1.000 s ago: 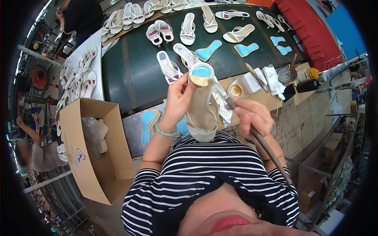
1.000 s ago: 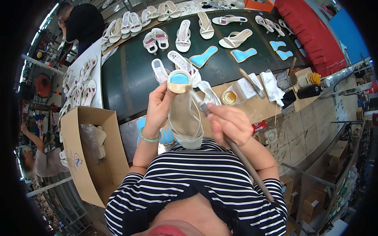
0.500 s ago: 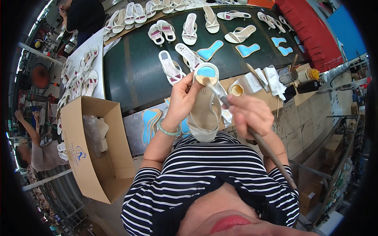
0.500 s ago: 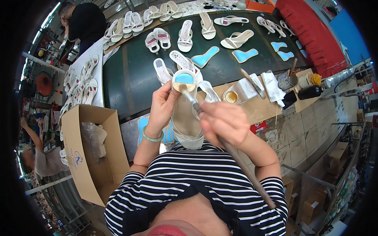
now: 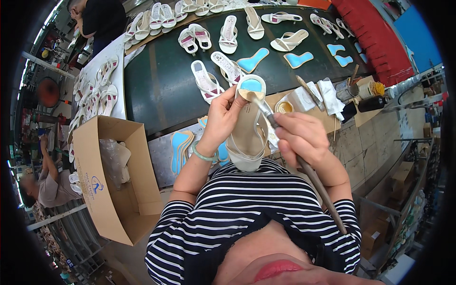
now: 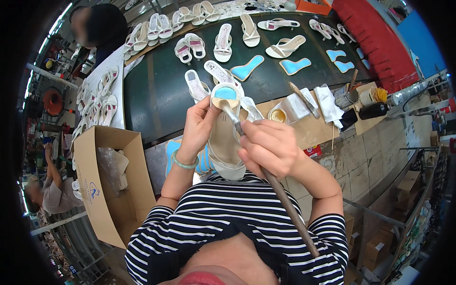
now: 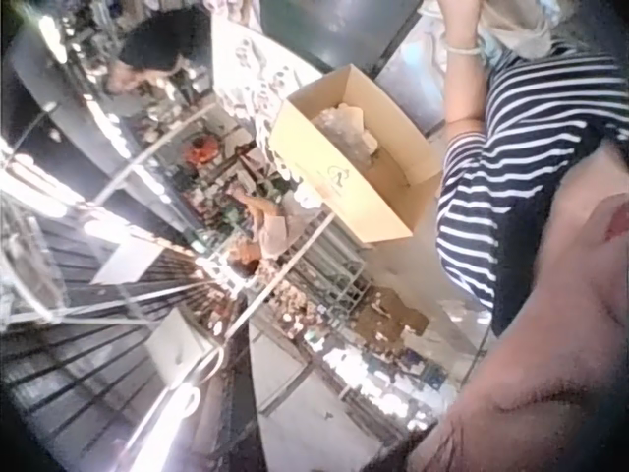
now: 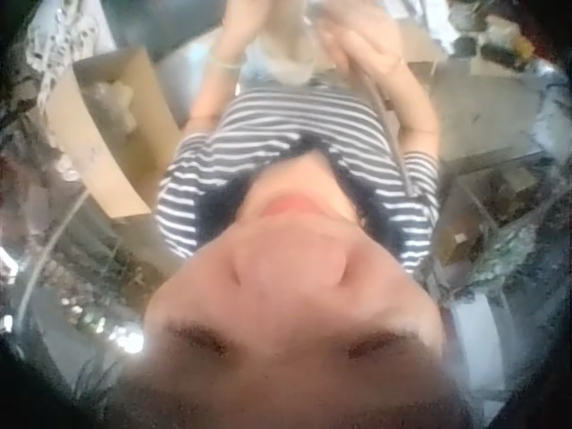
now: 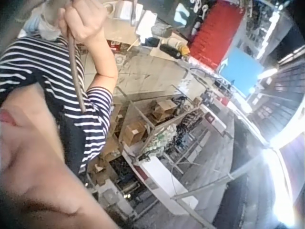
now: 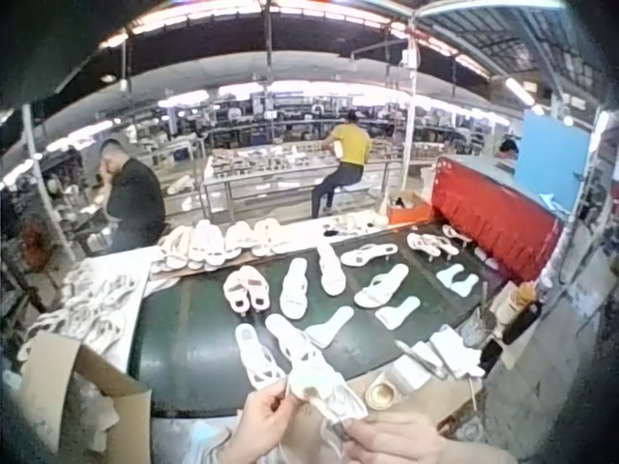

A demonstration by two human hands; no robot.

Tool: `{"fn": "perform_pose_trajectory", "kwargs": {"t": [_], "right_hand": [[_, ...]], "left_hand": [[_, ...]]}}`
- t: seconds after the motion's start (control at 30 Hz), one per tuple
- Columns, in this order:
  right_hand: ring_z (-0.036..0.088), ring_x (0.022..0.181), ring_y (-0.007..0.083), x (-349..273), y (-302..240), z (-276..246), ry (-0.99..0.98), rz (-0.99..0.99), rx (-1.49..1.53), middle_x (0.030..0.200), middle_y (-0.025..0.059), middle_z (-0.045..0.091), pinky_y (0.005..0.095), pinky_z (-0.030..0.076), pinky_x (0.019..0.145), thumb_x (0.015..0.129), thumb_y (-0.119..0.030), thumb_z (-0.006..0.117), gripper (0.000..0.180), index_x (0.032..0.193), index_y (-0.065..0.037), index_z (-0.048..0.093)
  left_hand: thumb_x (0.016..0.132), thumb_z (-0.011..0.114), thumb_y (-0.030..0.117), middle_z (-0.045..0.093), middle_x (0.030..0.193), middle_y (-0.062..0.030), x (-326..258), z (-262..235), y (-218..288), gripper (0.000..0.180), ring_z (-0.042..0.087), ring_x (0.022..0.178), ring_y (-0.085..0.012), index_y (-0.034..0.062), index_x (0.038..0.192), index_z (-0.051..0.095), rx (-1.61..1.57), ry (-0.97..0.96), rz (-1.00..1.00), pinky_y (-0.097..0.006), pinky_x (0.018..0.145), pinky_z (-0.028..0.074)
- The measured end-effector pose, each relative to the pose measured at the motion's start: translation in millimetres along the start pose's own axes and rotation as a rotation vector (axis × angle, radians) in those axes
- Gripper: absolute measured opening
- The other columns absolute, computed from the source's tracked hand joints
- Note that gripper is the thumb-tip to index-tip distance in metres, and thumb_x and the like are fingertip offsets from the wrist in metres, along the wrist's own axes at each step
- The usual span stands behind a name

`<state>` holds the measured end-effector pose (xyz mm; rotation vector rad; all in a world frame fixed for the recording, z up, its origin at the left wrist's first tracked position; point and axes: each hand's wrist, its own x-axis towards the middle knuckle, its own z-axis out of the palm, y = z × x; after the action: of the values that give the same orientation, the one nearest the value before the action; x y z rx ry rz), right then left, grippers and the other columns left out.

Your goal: Applying glue or specialized finish to shoe inner lining, sole pads, and heel components using a paintbrush.

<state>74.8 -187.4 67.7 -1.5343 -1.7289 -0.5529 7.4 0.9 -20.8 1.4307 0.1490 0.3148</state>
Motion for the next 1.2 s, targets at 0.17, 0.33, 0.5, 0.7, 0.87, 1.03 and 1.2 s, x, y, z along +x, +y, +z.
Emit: {"fn": "perform_pose_trajectory", "kwargs": {"t": [0.17, 0.33, 0.5, 0.7, 0.87, 1.03, 1.2], "right_hand": [[0.065, 0.064, 0.0293, -22.1, -6.6, -7.6, 0.091, 0.068, 0.107, 0.088, 0.0222, 0.065, 0.0367, 0.056, 0.06, 0.075, 0.0, 0.063, 0.007, 0.077, 0.007, 0.06], [0.066, 0.066, 0.0296, -39.2, -8.0, 1.0, 0.093, 0.15, 0.177, 0.091, 0.022, 0.066, 0.0357, 0.055, 0.06, 0.076, 0.002, 0.061, 0.004, 0.077, 0.006, 0.06], [0.067, 0.071, 0.0299, -49.8, -0.7, -3.4, 0.18, 0.269, 0.017, 0.092, 0.0209, 0.068, 0.0373, 0.056, 0.066, 0.075, -0.001, 0.062, 0.006, 0.078, 0.005, 0.063], [0.07, 0.071, 0.0283, -56.4, 1.9, -16.0, 0.309, 0.335, -0.005, 0.09, 0.0216, 0.07, 0.0357, 0.056, 0.063, 0.085, -0.007, 0.051, 0.017, 0.08, 0.004, 0.064], [0.068, 0.071, 0.0289, -64.5, 12.6, -33.0, 0.301, 0.291, 0.352, 0.088, 0.0195, 0.069, 0.0367, 0.056, 0.067, 0.075, 0.001, 0.063, 0.007, 0.079, 0.005, 0.065], [0.07, 0.073, 0.027, -67.0, 27.1, -54.5, 0.135, 0.453, 0.176, 0.091, 0.0167, 0.071, 0.0378, 0.058, 0.064, 0.086, -0.007, 0.053, 0.013, 0.082, -0.001, 0.064], [0.064, 0.063, 0.0279, -103.5, 45.7, -95.2, 0.929, 0.648, 0.428, 0.092, 0.028, 0.063, 0.0391, 0.058, 0.054, 0.1, -0.021, 0.035, 0.036, 0.08, 0.002, 0.054]], "left_hand": [[0.1, 0.054, 0.023, 0.065, 0.098, -0.001, 1.9, 0.6, -2.6, 0.032, 0.054, 0.087, -0.0041, -0.0016, 0.119, 0.061, -0.079, 0.0, 0.011, -0.021, 0.077, 0.045], [0.1, 0.055, 0.023, 0.066, 0.103, -0.0014, 5.6, 3.1, -4.3, 0.035, 0.056, 0.092, -0.0048, -0.0021, 0.123, 0.059, -0.088, -0.044, -0.029, -0.022, 0.081, 0.046], [0.099, 0.055, 0.022, 0.066, 0.106, -0.0017, 10.4, 9.3, -6.5, 0.036, 0.056, 0.096, -0.0054, -0.0025, 0.126, 0.057, -0.108, -0.068, -0.086, -0.022, 0.084, 0.046], [0.099, 0.055, 0.019, 0.066, 0.106, -0.0017, 19.5, 22.6, -7.9, 0.034, 0.056, 0.096, -0.0056, -0.0025, 0.125, 0.057, -0.098, -0.076, -0.104, -0.022, 0.084, 0.046], [0.1, 0.054, 0.015, 0.066, 0.106, -0.0016, 31.1, 39.3, -10.1, 0.03, 0.057, 0.095, -0.0057, -0.0026, 0.123, 0.058, -0.033, -0.103, -0.074, -0.022, 0.083, 0.046], [0.099, 0.054, 0.014, 0.066, 0.105, -0.0022, 55.0, 56.6, -11.8, 0.029, 0.058, 0.093, -0.006, -0.0022, 0.122, 0.059, -0.023, -0.111, -0.125, -0.022, 0.082, 0.047], [0.098, 0.054, 0.011, 0.068, 0.103, -0.0042, 101.1, 62.3, 11.4, 0.026, 0.062, 0.092, -0.0089, -0.0027, 0.12, 0.061, 0.006, -0.074, -0.098, -0.025, 0.081, 0.05]]}}
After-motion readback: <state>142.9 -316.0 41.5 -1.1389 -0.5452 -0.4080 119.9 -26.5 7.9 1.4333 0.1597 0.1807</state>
